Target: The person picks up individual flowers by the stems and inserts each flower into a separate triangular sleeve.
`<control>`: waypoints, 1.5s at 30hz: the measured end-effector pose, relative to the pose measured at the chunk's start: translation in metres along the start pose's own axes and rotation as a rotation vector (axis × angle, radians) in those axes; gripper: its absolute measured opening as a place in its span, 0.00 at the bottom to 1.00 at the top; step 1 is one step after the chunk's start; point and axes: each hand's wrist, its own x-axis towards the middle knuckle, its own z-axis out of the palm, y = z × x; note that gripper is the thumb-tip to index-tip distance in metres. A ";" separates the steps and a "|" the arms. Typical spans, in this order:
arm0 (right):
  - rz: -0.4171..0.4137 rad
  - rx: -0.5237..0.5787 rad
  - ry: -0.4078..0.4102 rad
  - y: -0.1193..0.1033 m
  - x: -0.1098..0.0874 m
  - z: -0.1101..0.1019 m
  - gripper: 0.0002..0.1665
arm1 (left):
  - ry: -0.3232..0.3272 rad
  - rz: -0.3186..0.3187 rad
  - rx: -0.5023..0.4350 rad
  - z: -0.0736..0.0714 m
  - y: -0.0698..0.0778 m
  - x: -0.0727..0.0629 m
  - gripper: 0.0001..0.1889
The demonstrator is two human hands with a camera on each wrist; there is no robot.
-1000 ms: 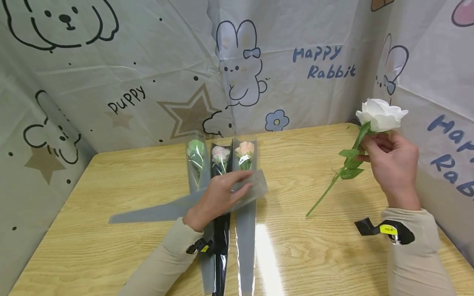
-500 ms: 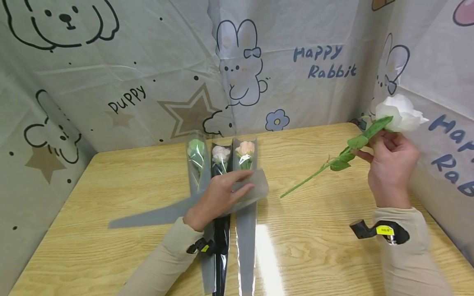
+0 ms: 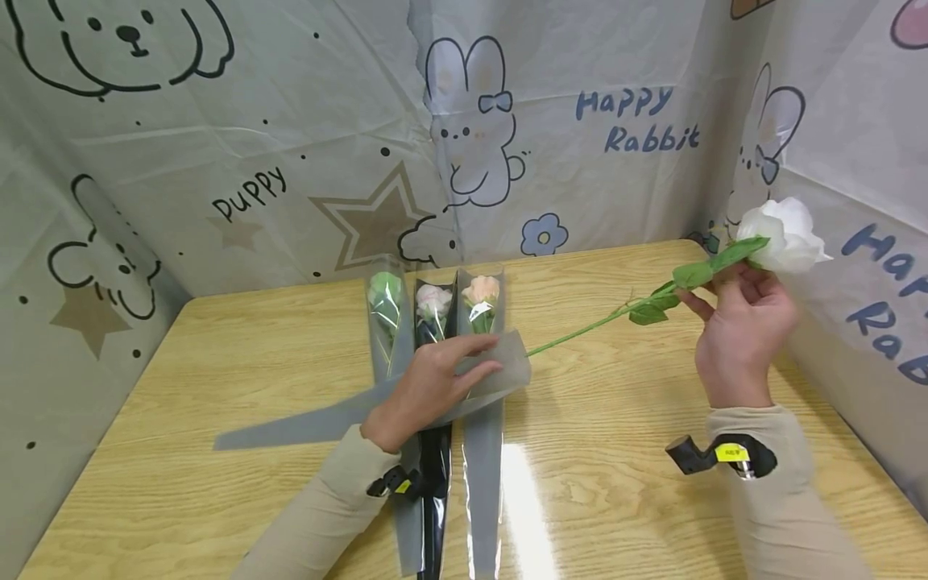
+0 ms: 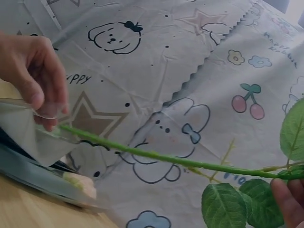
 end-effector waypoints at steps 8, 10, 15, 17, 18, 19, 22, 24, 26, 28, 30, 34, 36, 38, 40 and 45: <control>-0.003 0.019 0.019 0.018 -0.009 0.005 0.15 | 0.012 0.014 -0.001 0.000 0.000 0.000 0.18; 0.000 0.011 0.023 0.021 -0.011 0.005 0.14 | 0.017 0.021 -0.002 0.000 -0.001 0.000 0.18; -0.020 -0.036 -0.015 0.032 -0.020 0.005 0.14 | 0.022 0.031 0.001 0.001 -0.002 0.000 0.17; -0.028 -0.055 -0.047 0.037 -0.024 0.004 0.15 | 0.021 0.030 0.004 0.001 -0.002 0.000 0.17; -0.028 -0.068 -0.064 0.040 -0.027 0.004 0.15 | 0.021 0.029 0.006 0.001 -0.001 0.000 0.17; -0.028 -0.083 -0.080 0.043 -0.029 0.004 0.15 | 0.021 0.029 0.008 0.001 -0.001 0.000 0.17; -0.006 -0.129 -0.117 0.052 -0.037 0.003 0.14 | 0.022 0.029 0.012 0.001 -0.001 0.001 0.17; 0.004 -0.172 -0.135 0.057 -0.042 0.003 0.14 | 0.024 0.027 0.014 0.001 -0.001 0.001 0.17; 0.010 -0.202 -0.152 0.061 -0.046 0.004 0.14 | 0.025 0.024 0.014 0.001 -0.001 0.001 0.17; 0.013 -0.220 -0.165 0.064 -0.049 0.004 0.15 | 0.025 0.020 0.012 0.001 -0.001 0.001 0.17; 0.019 -0.216 -0.174 0.067 -0.052 0.004 0.15 | 0.022 0.018 0.010 0.001 -0.001 0.001 0.17; 0.032 -0.193 -0.189 0.070 -0.056 0.004 0.14 | 0.022 0.020 0.002 0.001 0.000 0.001 0.17; 0.035 -0.189 -0.196 0.071 -0.058 0.005 0.14 | 0.024 0.022 0.000 0.000 0.000 0.000 0.17; 0.041 -0.177 -0.199 0.072 -0.061 0.006 0.14 | 0.023 0.020 0.000 0.000 0.000 0.000 0.17; 0.046 -0.168 -0.197 0.073 -0.063 0.007 0.13 | 0.019 0.017 0.001 0.000 0.000 0.000 0.17; 0.056 -0.128 -0.161 0.075 -0.068 0.011 0.07 | 0.015 0.020 0.004 0.000 0.001 0.000 0.17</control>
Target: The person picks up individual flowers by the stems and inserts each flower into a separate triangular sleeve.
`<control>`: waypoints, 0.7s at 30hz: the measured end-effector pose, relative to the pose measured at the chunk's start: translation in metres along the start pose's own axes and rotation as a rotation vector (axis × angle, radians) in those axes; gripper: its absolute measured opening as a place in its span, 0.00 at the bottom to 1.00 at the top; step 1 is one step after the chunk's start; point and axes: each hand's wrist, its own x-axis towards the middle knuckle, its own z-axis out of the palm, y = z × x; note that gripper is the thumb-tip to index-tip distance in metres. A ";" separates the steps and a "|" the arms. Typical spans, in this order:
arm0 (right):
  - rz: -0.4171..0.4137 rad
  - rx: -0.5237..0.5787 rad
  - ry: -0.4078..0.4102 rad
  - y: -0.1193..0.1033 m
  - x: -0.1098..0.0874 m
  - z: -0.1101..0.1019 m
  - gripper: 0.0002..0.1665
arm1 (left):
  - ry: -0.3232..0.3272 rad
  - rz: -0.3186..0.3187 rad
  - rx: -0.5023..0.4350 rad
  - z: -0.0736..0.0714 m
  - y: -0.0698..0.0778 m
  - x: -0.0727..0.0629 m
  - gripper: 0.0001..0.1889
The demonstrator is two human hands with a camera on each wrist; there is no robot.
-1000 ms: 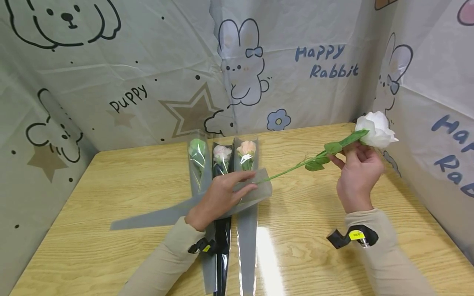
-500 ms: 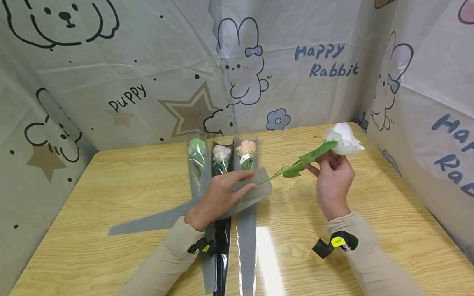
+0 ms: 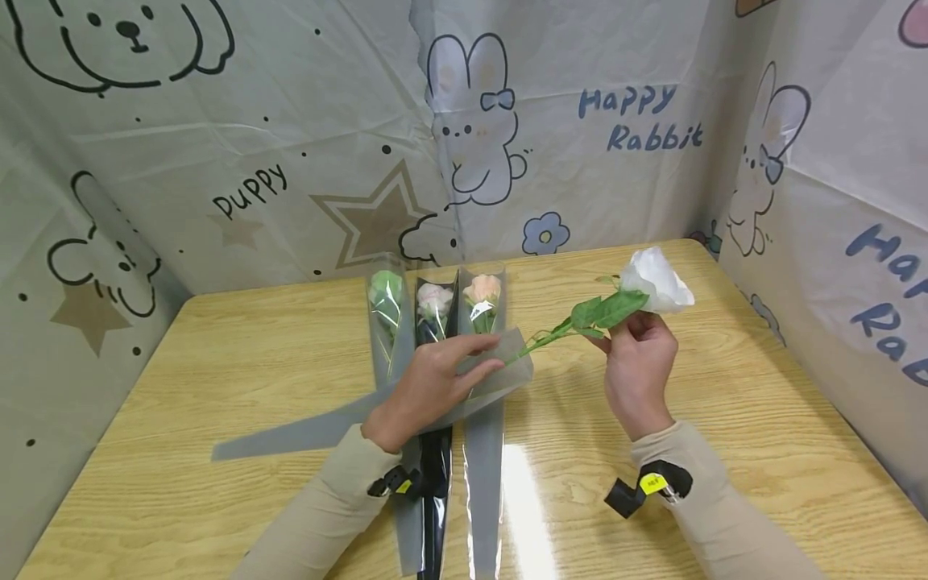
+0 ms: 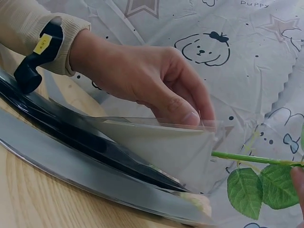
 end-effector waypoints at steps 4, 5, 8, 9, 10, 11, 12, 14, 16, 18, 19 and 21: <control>0.001 -0.022 0.026 0.002 -0.002 0.003 0.12 | 0.010 0.013 0.000 0.000 -0.001 0.000 0.17; 0.001 -0.036 0.028 0.003 -0.002 0.003 0.14 | 0.012 0.015 0.000 0.000 -0.001 0.000 0.17; 0.004 -0.044 0.018 0.005 -0.005 0.004 0.15 | 0.016 0.016 0.003 0.000 -0.001 0.000 0.17; 0.006 -0.042 0.009 0.006 -0.005 0.004 0.14 | 0.016 0.015 0.004 0.000 -0.001 0.000 0.17; 0.007 -0.035 0.000 0.007 -0.006 0.004 0.14 | 0.016 0.015 0.006 0.000 -0.001 0.000 0.17; 0.007 -0.032 -0.012 0.008 -0.007 0.004 0.12 | 0.016 0.014 0.007 0.000 0.000 0.001 0.17; 0.006 -0.030 -0.026 0.009 -0.007 0.004 0.12 | 0.016 0.013 0.007 0.000 0.000 0.000 0.17; 0.008 -0.028 -0.045 0.010 -0.008 0.003 0.11 | 0.017 0.012 0.007 0.000 0.000 0.000 0.16; 0.008 -0.028 -0.060 0.011 -0.008 0.002 0.11 | 0.019 0.012 0.001 0.000 0.001 0.001 0.16; 0.012 -0.020 -0.073 0.012 -0.008 0.002 0.09 | 0.022 0.012 -0.008 0.000 0.001 0.001 0.16; 0.017 -0.016 -0.078 0.012 -0.008 0.002 0.08 | 0.024 0.013 -0.012 -0.001 0.001 0.001 0.16; 0.015 -0.014 -0.095 0.012 -0.007 0.001 0.07 | 0.025 0.015 -0.019 -0.001 0.002 0.002 0.15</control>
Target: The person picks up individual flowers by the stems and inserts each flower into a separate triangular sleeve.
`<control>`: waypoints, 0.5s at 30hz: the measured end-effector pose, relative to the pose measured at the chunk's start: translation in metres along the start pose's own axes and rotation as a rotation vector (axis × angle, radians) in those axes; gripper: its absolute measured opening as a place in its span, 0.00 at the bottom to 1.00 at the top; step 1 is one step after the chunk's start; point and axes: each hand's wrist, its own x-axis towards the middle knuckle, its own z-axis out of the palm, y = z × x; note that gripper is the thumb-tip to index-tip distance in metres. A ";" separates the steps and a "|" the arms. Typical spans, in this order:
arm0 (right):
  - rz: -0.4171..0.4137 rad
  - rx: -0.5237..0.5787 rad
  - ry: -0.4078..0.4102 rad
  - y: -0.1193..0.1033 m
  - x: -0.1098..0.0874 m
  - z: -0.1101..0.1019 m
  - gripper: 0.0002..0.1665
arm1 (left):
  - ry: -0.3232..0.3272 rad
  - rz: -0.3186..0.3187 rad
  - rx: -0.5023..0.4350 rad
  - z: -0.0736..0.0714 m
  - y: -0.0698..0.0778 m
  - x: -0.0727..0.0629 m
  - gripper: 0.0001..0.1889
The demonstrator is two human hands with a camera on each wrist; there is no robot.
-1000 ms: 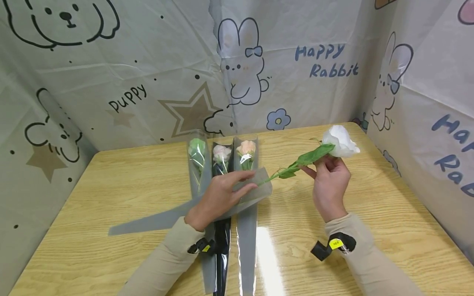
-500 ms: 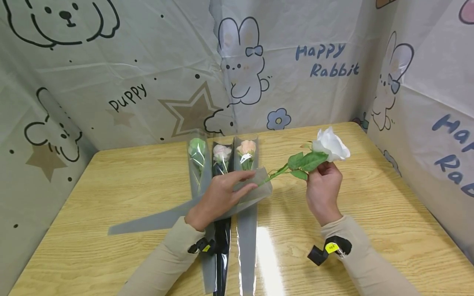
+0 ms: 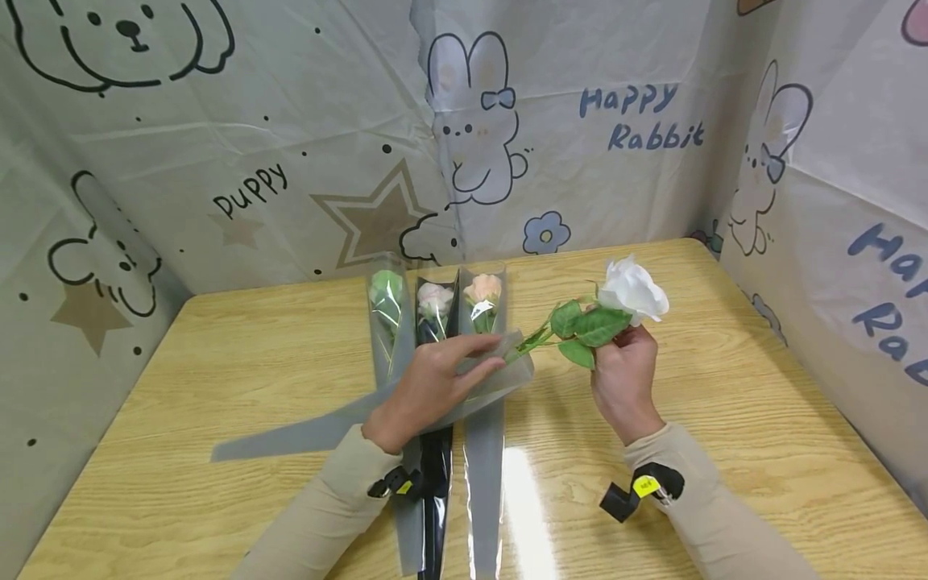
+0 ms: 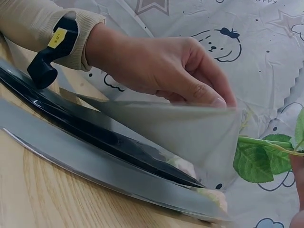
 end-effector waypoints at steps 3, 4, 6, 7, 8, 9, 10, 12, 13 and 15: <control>-0.010 -0.014 -0.025 -0.001 0.001 -0.001 0.07 | 0.000 -0.001 -0.002 0.000 0.001 0.001 0.15; -0.014 -0.024 -0.035 -0.002 0.001 -0.001 0.07 | 0.000 -0.001 -0.001 0.000 0.001 0.001 0.15; -0.018 -0.038 -0.049 -0.003 0.001 -0.002 0.08 | -0.001 -0.002 -0.001 0.000 0.001 0.001 0.15; -0.014 -0.038 -0.050 -0.003 0.001 -0.002 0.08 | -0.002 -0.002 -0.002 0.000 0.001 0.001 0.15; -0.008 -0.028 -0.049 -0.003 0.001 -0.003 0.08 | -0.002 -0.002 -0.002 0.000 0.001 0.001 0.15; -0.001 -0.021 -0.048 -0.003 0.002 -0.003 0.08 | -0.002 -0.002 -0.004 0.000 0.001 0.001 0.16; 0.005 -0.016 -0.045 -0.002 0.002 -0.003 0.08 | -0.002 -0.003 -0.007 0.000 0.001 0.001 0.16; 0.022 -0.009 -0.042 -0.002 0.003 -0.004 0.07 | -0.001 -0.006 -0.010 0.000 0.001 0.001 0.16; 0.031 -0.013 -0.042 -0.002 0.003 -0.005 0.08 | -0.001 -0.009 -0.010 0.000 0.001 0.001 0.16; 0.050 -0.017 -0.043 -0.003 0.005 -0.006 0.09 | -0.001 -0.015 -0.010 -0.001 0.001 0.001 0.16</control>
